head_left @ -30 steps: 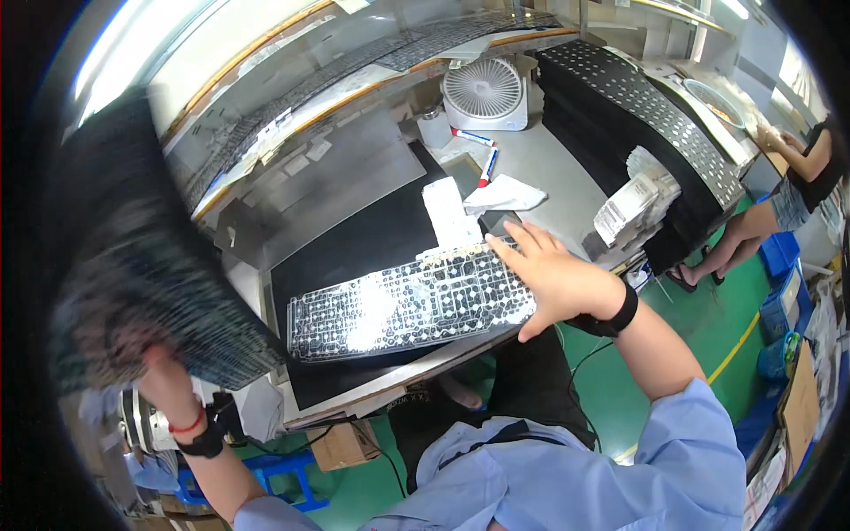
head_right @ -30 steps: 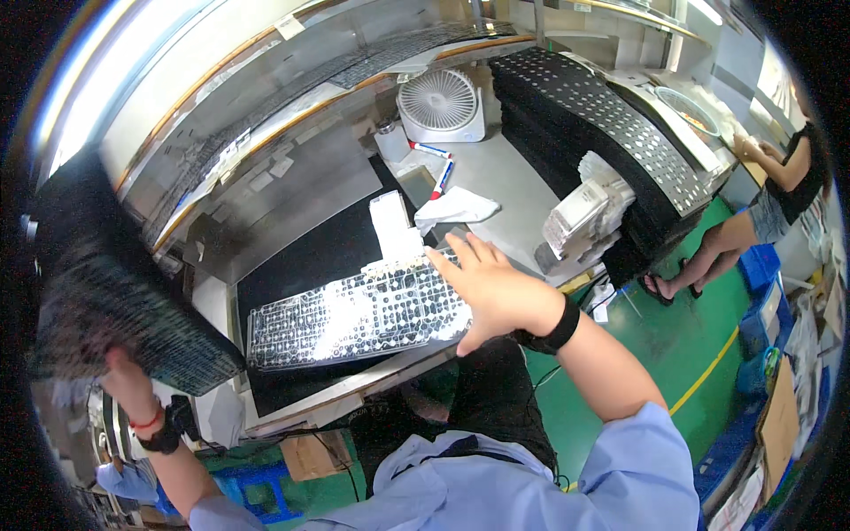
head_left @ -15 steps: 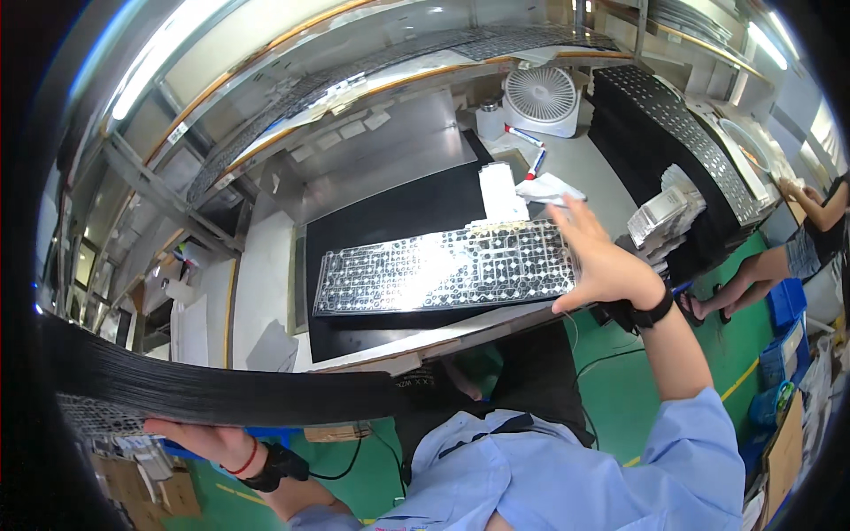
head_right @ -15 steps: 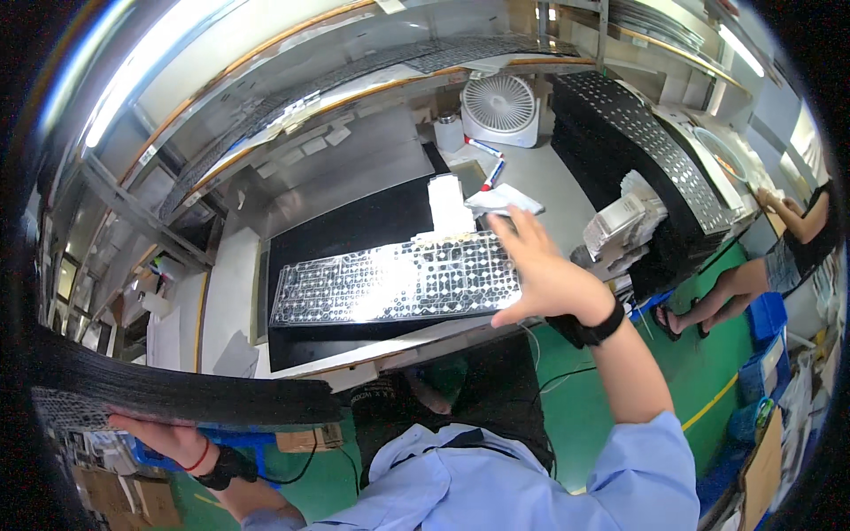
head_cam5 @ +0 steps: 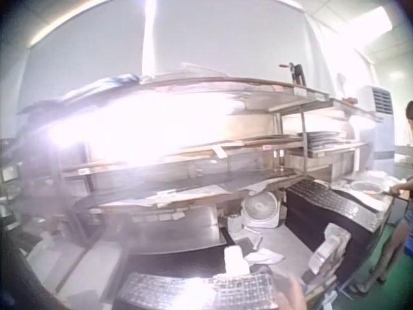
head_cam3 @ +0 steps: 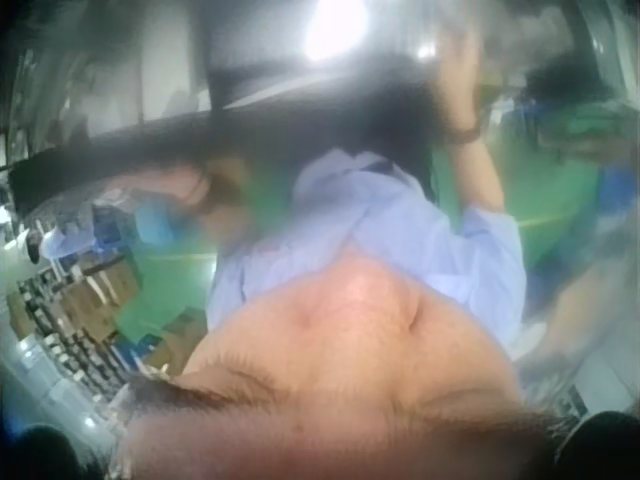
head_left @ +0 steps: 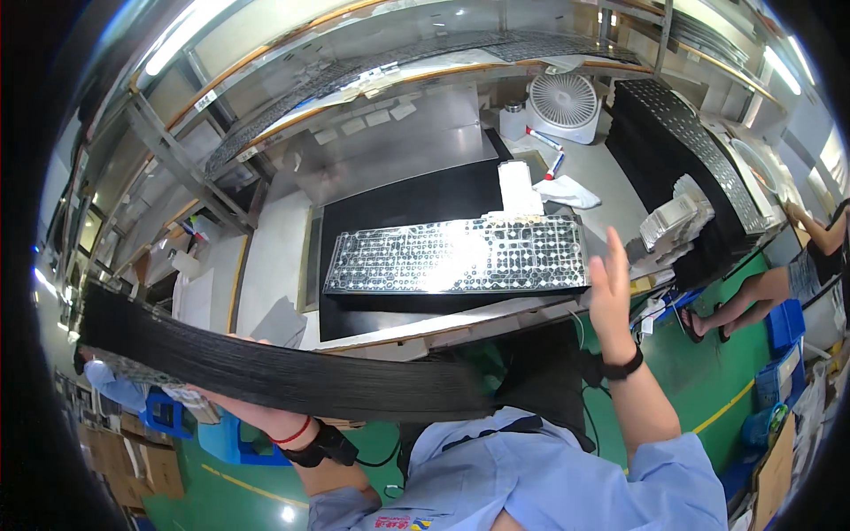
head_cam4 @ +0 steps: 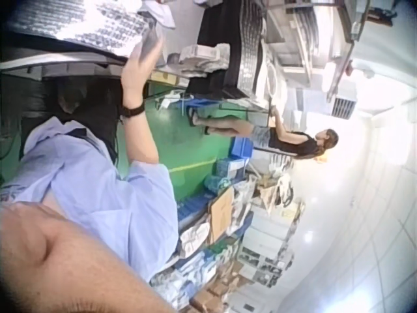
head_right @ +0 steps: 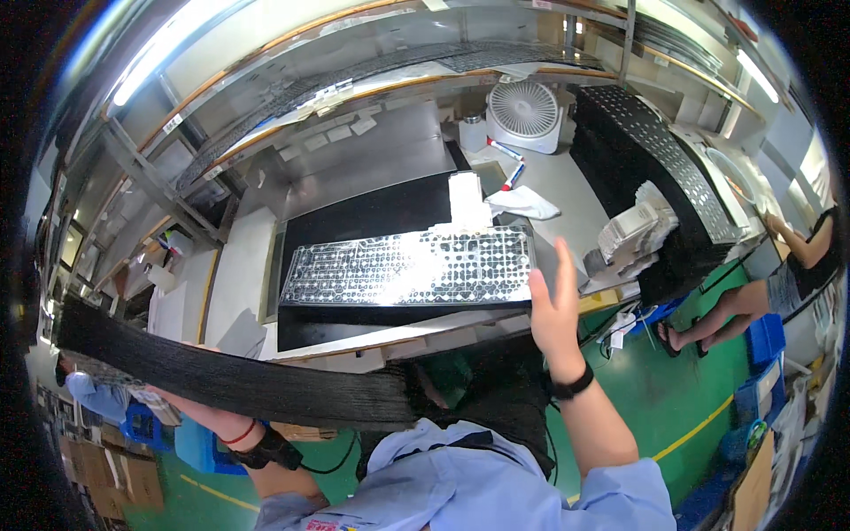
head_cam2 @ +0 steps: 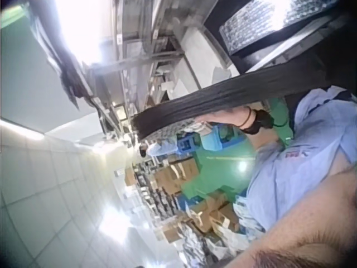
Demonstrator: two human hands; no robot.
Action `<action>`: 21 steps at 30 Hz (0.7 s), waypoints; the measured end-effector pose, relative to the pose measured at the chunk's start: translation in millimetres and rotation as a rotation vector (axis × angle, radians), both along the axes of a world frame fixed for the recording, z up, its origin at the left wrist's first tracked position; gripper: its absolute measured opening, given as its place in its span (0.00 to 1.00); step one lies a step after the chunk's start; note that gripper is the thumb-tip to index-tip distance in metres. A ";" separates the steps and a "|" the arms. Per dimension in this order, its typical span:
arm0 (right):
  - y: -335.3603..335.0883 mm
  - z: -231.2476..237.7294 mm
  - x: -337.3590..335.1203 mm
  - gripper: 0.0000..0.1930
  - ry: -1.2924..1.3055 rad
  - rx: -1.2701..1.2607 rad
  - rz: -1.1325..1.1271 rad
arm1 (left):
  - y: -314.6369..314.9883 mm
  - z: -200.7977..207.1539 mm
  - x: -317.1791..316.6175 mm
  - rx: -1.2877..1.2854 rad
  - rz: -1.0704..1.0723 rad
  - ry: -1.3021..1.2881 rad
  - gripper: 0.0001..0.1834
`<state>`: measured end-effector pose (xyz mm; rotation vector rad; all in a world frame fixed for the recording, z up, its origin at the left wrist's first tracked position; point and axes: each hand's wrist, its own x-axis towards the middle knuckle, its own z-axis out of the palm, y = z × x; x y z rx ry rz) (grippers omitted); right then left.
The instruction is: The recorder cleans the workstation surface and then inspects a stack of metal keyboard frames by flipping through them and checking for defects.
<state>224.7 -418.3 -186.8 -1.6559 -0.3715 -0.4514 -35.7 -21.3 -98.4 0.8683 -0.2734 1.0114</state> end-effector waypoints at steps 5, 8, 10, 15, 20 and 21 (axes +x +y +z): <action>-0.4 -0.7 -92.9 0.33 0.451 0.271 0.605 | -9.8 -16.8 23.7 -0.007 0.063 0.002 0.31; 11.0 5.0 -114.9 0.43 1.320 0.545 1.050 | -36.7 -0.7 49.0 -0.074 -0.143 -0.113 0.32; 17.4 24.5 -117.2 0.49 1.408 0.488 1.151 | -45.1 0.5 53.0 -0.147 0.232 0.004 0.33; 19.5 -6.6 -114.1 0.70 0.335 0.241 1.174 | -82.5 29.6 69.6 -0.376 0.327 0.143 0.35; 39.9 -4.5 -110.4 0.73 0.071 0.304 0.767 | -102.3 22.2 77.9 -0.443 0.049 0.150 0.37; 44.0 -2.2 -106.6 0.72 0.112 0.375 0.679 | -110.0 22.9 82.7 -0.458 0.048 0.168 0.37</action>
